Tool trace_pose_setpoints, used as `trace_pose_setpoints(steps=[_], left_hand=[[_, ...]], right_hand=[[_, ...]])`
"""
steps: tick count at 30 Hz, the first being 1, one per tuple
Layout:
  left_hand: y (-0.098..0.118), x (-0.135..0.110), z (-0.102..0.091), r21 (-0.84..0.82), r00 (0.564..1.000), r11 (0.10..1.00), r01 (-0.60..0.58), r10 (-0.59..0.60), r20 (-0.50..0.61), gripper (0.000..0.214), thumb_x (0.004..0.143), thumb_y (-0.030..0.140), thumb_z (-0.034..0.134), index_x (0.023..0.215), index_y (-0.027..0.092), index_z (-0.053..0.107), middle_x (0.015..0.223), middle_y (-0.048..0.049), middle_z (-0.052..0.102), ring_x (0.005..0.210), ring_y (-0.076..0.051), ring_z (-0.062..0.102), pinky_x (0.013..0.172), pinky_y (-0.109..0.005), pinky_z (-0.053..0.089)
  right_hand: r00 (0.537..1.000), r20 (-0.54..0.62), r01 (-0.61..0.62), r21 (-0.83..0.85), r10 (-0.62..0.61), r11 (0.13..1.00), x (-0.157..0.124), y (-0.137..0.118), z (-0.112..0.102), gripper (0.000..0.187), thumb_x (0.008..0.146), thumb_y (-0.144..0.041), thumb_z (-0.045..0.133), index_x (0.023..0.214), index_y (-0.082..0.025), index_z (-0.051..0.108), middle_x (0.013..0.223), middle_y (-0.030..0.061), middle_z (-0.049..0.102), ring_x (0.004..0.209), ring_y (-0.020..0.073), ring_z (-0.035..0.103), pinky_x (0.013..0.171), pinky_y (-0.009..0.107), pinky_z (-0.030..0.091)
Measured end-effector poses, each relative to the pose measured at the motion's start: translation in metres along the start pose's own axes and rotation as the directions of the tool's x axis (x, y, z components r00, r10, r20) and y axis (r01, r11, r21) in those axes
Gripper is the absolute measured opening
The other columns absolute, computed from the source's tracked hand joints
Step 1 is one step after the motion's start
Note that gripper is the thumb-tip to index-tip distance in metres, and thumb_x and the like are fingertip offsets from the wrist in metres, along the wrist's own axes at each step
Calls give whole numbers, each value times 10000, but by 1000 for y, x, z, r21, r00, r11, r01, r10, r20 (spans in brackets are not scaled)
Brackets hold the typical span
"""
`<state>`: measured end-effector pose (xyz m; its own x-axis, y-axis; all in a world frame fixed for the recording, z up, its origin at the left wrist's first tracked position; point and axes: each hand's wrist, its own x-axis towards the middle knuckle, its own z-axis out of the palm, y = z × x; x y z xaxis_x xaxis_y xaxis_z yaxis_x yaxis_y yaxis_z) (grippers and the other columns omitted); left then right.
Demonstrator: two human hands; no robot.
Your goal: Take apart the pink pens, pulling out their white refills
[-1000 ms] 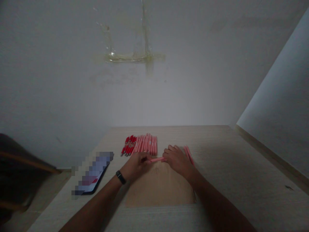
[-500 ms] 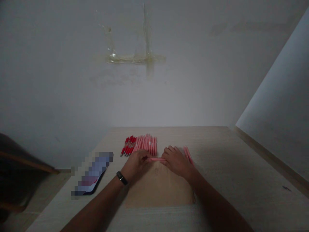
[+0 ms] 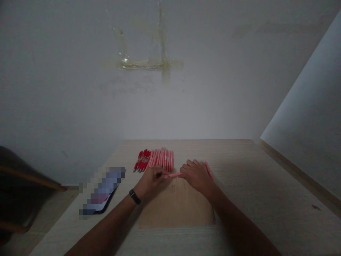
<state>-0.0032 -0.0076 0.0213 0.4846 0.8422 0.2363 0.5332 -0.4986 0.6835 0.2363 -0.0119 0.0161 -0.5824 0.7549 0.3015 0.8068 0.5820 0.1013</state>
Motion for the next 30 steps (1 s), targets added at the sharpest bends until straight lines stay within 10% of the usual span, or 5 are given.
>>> trace_pose_setpoints(steps=[14, 30], left_hand=[[-4, -1, 5, 123, 1000, 992, 22, -19, -24, 123, 823, 293, 670, 851, 179, 707, 870, -38, 663, 795, -164, 573, 687, -242, 389], [-5, -2, 1, 238, 997, 971, -38, 22, 67, 126, 830, 260, 636, 752, 161, 635, 833, -30, 595, 752, -141, 516, 639, -234, 316]], right_hand=[[998, -12, 57, 465, -59, 884, -4, 8, 3, 271, 1006, -375, 468, 865, -183, 598, 905, 46, 605, 904, 193, 513, 809, 328, 387], [998, -31, 65, 524, -57, 849, -4, 7, 12, 243, 954, -410, 562, 862, -185, 576, 916, 49, 602, 911, 202, 519, 809, 330, 389]])
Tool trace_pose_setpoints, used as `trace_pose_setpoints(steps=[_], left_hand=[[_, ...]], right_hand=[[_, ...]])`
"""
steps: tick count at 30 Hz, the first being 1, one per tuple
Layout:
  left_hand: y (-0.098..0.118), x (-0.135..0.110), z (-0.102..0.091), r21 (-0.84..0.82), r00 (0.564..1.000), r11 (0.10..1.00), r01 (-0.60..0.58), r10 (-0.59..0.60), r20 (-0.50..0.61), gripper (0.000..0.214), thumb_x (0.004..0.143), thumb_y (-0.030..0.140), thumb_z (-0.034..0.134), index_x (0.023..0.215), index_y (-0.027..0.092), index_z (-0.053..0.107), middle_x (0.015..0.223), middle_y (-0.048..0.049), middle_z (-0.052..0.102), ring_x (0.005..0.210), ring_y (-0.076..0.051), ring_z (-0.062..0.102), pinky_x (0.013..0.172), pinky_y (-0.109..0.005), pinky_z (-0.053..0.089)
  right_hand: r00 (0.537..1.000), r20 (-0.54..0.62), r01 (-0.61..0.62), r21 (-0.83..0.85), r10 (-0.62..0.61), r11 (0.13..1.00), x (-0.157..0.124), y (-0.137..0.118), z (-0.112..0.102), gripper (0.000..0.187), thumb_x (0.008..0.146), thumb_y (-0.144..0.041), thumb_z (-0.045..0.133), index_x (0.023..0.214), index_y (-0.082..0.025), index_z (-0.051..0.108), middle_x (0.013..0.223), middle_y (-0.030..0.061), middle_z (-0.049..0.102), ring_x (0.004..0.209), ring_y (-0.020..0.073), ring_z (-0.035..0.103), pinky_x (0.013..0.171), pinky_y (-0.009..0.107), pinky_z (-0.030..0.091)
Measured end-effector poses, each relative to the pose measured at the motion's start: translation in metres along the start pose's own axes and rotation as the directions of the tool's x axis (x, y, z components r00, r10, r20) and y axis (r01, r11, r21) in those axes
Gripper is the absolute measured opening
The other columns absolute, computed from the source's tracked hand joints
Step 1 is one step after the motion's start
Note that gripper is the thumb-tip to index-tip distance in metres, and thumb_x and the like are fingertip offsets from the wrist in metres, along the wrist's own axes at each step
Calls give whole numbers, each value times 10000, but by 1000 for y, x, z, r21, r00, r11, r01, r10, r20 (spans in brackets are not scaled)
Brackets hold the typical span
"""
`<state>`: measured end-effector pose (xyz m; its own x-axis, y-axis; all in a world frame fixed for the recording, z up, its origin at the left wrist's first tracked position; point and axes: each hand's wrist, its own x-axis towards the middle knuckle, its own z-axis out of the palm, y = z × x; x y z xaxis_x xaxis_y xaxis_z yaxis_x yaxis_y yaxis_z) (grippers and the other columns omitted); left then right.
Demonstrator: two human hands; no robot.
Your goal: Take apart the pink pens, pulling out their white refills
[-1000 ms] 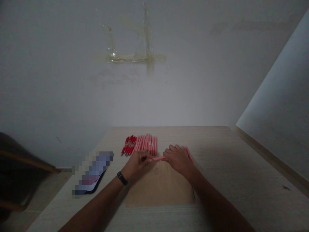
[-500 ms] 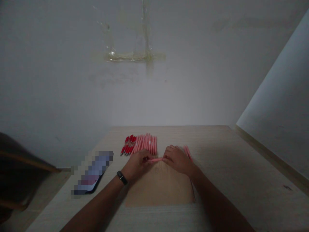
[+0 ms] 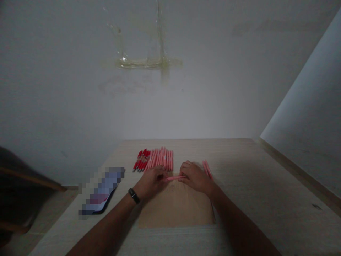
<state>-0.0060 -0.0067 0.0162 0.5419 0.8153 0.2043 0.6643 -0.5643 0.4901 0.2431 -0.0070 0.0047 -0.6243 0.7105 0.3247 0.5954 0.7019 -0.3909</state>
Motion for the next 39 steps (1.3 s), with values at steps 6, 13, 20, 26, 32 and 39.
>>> trace_pose_setpoints(steps=[6, 13, 20, 26, 32, 39], left_hand=[[1, 0, 0, 6, 1000, 1000, -6, 5, 30, 72, 810, 207, 622, 753, 165, 628, 834, -28, 593, 763, -144, 526, 645, -233, 327], [1, 0, 0, -8, 997, 999, -35, 35, 62, 113, 818, 175, 566, 719, 164, 618, 817, -28, 611, 785, -154, 544, 679, -239, 354], [-1, 0, 2, -27, 999, 999, -25, 26, 34, 75, 823, 188, 597, 773, 177, 653, 858, -27, 633, 841, -164, 568, 732, -244, 386], [-1, 0, -1, -49, 1000, 999, 13, -12, 6, 83, 841, 231, 617, 829, 176, 677, 898, -38, 633, 822, -156, 567, 715, -240, 390], [-1, 1, -2, -57, 1000, 998, 23, -22, 11, 89, 842, 232, 613, 826, 174, 678, 915, -44, 638, 842, -161, 567, 726, -245, 391], [0, 1, -2, -64, 999, 997, 37, -37, 6, 94, 833, 248, 625, 840, 174, 682, 914, -47, 653, 840, -167, 575, 736, -249, 401]], right_hand=[[1000, 7, 0, -11, 0, 1000, -1, 0, 4, 246, 944, -412, 576, 853, -184, 558, 917, 49, 596, 903, 206, 510, 798, 328, 383], [998, -31, -56, -60, 54, 997, 0, -4, 7, 191, 919, -340, 624, 840, -187, 539, 875, 34, 580, 860, 199, 501, 759, 314, 366], [999, 11, -39, 26, 39, 999, -1, -4, -2, 179, 885, -348, 672, 870, -191, 587, 926, 32, 599, 918, 194, 522, 804, 315, 387], [998, 56, -8, -7, 8, 1000, -1, -3, -8, 231, 990, -341, 499, 880, -186, 630, 973, 62, 604, 953, 202, 523, 862, 350, 397], [999, 25, -46, 30, 45, 998, -2, -3, -4, 125, 943, -297, 579, 881, -189, 579, 938, 45, 597, 911, 194, 525, 815, 326, 406], [997, 18, -79, 50, 78, 996, -2, -3, -4, 138, 936, -332, 591, 936, -194, 586, 959, 52, 601, 928, 204, 535, 817, 330, 411]])
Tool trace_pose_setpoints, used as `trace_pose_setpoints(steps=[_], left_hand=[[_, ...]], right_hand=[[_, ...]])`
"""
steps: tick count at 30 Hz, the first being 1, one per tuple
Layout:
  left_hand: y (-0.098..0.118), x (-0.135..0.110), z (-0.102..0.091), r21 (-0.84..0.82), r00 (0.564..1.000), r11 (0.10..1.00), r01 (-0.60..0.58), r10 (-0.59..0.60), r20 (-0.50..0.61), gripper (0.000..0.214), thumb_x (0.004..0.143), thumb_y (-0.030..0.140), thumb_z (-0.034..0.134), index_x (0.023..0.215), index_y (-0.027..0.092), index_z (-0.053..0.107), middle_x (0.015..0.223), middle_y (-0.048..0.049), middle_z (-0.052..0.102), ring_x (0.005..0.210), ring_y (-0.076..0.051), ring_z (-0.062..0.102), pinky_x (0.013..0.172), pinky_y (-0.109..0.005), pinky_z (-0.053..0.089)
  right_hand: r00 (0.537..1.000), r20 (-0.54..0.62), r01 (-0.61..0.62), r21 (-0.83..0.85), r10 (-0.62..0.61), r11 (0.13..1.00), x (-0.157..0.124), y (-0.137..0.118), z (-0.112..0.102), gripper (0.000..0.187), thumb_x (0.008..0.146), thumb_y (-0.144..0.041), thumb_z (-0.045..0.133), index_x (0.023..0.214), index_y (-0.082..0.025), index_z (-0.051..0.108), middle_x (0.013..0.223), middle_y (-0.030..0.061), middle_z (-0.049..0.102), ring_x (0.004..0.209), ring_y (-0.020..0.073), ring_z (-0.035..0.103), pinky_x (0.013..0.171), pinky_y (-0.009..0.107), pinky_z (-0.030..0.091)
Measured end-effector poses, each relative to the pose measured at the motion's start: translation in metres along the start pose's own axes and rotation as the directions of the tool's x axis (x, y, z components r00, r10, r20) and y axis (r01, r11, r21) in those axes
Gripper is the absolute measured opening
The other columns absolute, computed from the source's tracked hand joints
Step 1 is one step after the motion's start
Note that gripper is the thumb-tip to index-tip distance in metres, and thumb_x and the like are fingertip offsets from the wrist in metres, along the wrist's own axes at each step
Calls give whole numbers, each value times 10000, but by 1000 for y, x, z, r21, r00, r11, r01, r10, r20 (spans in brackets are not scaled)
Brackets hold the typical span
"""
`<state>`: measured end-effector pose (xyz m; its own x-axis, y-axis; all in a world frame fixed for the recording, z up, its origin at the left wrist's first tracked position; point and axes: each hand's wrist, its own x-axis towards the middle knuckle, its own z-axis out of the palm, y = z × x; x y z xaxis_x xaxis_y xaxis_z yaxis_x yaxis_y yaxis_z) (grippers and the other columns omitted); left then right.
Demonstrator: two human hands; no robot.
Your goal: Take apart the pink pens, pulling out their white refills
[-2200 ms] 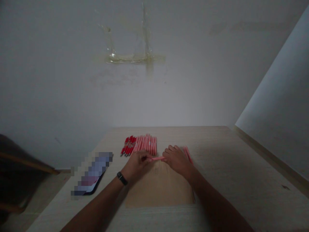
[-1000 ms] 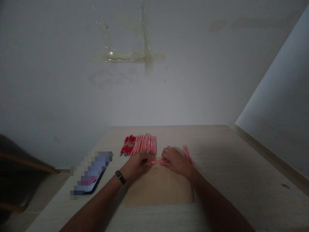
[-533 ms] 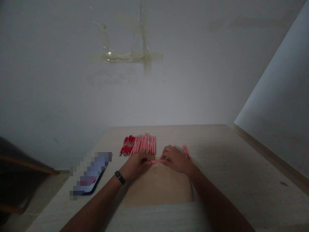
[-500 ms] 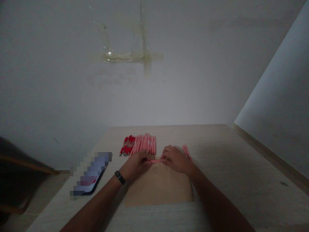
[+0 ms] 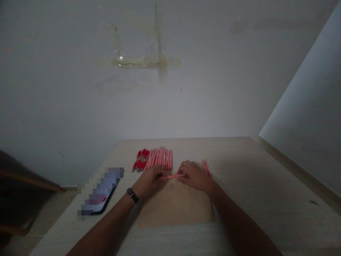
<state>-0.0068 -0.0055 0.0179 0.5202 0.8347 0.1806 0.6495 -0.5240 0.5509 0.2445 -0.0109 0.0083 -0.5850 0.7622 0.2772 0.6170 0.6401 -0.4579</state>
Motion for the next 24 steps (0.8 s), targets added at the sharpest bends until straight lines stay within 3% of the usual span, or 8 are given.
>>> trace_pose_setpoints(steps=[5, 14, 21, 24], left_hand=[[-1, 0, 1, -1, 1000, 1000, -6, 6, -3, 84, 831, 240, 631, 855, 186, 691, 916, -38, 653, 838, -163, 580, 728, -243, 397], [-4, 0, 3, 17, 1000, 1000, -12, 12, -2, 108, 848, 265, 629, 844, 174, 686, 922, -50, 644, 844, -166, 572, 745, -250, 401], [-2, 0, 2, -8, 1000, 1000, -15, 15, 1, 80, 830, 223, 629, 862, 189, 694, 925, -41, 648, 858, -169, 574, 751, -248, 402], [-2, 0, 2, 5, 1000, 1000, -2, 2, 3, 72, 822, 226, 636, 842, 185, 691, 917, -42, 645, 849, -169, 571, 745, -248, 405]], right_hand=[[998, 27, 51, -43, -49, 998, 2, 3, 1, 203, 1003, -305, 469, 900, -188, 598, 950, 56, 602, 940, 200, 533, 845, 341, 404], [1000, -5, -15, 12, 15, 1000, 0, 0, 0, 138, 882, -299, 665, 907, -193, 580, 941, 37, 595, 899, 192, 532, 792, 307, 406], [999, 15, 30, -43, -30, 999, 2, 3, 1, 164, 984, -289, 502, 914, -192, 613, 956, 57, 605, 932, 200, 540, 835, 339, 414], [1000, 8, 30, -45, -30, 999, 1, 2, 1, 155, 980, -288, 510, 908, -189, 605, 957, 58, 600, 924, 199, 536, 828, 335, 416]])
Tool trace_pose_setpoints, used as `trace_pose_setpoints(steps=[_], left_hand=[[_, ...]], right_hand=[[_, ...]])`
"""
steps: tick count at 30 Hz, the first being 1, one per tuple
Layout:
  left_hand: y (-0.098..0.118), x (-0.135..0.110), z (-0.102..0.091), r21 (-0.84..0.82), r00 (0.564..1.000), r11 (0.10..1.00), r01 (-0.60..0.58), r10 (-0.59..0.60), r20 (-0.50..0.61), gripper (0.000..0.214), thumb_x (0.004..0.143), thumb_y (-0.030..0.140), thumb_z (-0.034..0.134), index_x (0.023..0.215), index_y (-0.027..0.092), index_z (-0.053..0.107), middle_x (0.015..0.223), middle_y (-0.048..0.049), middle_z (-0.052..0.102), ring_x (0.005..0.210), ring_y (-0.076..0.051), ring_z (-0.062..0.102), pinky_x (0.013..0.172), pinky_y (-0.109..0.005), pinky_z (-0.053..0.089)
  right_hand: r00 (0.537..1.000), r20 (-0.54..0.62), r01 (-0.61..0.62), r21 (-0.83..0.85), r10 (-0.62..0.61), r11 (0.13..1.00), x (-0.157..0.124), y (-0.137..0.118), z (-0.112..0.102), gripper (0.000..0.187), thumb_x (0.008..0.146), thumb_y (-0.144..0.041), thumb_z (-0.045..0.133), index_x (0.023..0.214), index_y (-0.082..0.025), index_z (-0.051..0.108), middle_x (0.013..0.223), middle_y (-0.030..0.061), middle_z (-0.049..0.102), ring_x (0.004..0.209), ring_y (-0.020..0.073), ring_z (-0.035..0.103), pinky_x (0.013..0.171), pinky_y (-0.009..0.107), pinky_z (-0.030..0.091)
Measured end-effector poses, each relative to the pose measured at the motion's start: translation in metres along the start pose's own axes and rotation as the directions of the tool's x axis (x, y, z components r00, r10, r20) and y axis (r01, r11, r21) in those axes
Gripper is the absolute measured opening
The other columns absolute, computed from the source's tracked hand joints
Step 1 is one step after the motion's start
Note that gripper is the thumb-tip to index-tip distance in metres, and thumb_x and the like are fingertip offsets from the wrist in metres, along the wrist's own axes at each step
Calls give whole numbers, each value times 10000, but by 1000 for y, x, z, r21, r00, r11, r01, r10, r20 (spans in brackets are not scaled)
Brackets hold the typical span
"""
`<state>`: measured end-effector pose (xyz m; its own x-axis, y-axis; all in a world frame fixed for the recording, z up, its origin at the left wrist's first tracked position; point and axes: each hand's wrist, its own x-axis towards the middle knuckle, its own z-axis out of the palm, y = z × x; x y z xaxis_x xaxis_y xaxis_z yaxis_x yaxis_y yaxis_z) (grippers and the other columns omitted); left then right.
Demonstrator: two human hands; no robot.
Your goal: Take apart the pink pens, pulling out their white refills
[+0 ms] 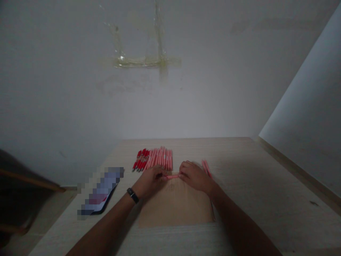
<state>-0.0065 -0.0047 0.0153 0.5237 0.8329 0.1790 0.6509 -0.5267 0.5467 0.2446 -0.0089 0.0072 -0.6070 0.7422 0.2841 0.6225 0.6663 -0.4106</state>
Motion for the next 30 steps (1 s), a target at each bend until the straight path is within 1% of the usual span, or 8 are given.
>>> trace_pose_setpoints(steps=[4, 7, 11, 14, 16, 21, 25, 30], left_hand=[[0, 0, 0, 19, 1000, 1000, 5, -5, 6, 83, 829, 239, 631, 822, 176, 685, 902, -47, 643, 841, -169, 568, 743, -248, 408], [0, 0, 0, 13, 1000, 1000, -10, 10, 5, 76, 831, 232, 629, 838, 185, 688, 920, -42, 647, 852, -166, 572, 742, -245, 407], [0, 0, 0, 7, 1000, 1000, 2, -2, -6, 80, 832, 234, 627, 821, 178, 683, 919, -44, 652, 854, -166, 578, 744, -247, 412], [0, 0, 0, 8, 1000, 1000, 8, -8, 1, 88, 831, 229, 622, 841, 180, 694, 927, -48, 655, 857, -170, 580, 756, -256, 417], [1, 0, 0, 13, 1000, 1000, 13, -13, 2, 90, 827, 238, 630, 842, 183, 698, 917, -48, 655, 849, -171, 579, 755, -259, 416], [1, 0, -1, 25, 1000, 1000, 10, -10, 0, 79, 826, 234, 631, 817, 178, 686, 907, -44, 651, 855, -170, 573, 741, -252, 405], [1, 0, -1, 16, 1000, 1000, -15, 15, 5, 75, 830, 223, 624, 808, 178, 680, 907, -40, 648, 862, -169, 570, 741, -248, 397], [0, 0, 0, -1, 1000, 1000, -18, 18, -7, 61, 825, 214, 633, 831, 181, 684, 911, -36, 646, 858, -164, 572, 726, -242, 387]], right_hand=[[998, -24, -51, 27, 52, 998, -1, -2, -1, 111, 914, -292, 616, 904, -192, 571, 929, 38, 589, 870, 188, 530, 769, 305, 413], [998, -20, -63, 36, 63, 997, -1, -2, -1, 138, 865, -275, 674, 914, -194, 574, 944, 33, 589, 886, 188, 531, 772, 300, 410], [999, -5, -41, 43, 41, 998, 0, 1, 1, 125, 926, -321, 603, 947, -199, 611, 974, 46, 599, 933, 197, 538, 823, 327, 412], [1000, 12, 3, 19, -3, 1000, 0, 2, 1, 176, 982, -315, 509, 931, -195, 627, 963, 57, 605, 929, 200, 539, 836, 345, 416], [1000, 12, 20, 2, -20, 1000, 0, 2, 1, 196, 992, -303, 485, 916, -193, 628, 964, 63, 606, 928, 203, 537, 836, 350, 418], [1000, -11, -26, 28, 26, 999, -1, 0, 0, 126, 941, -314, 575, 905, -193, 584, 936, 51, 596, 888, 198, 535, 795, 324, 422], [999, -18, -42, 51, 43, 998, -1, -2, 0, 123, 887, -289, 647, 896, -194, 569, 935, 40, 593, 890, 196, 538, 788, 309, 417], [999, -20, -40, 67, 42, 997, -1, -5, -2, 107, 914, -305, 617, 940, -203, 598, 961, 39, 605, 930, 197, 549, 823, 319, 415]])
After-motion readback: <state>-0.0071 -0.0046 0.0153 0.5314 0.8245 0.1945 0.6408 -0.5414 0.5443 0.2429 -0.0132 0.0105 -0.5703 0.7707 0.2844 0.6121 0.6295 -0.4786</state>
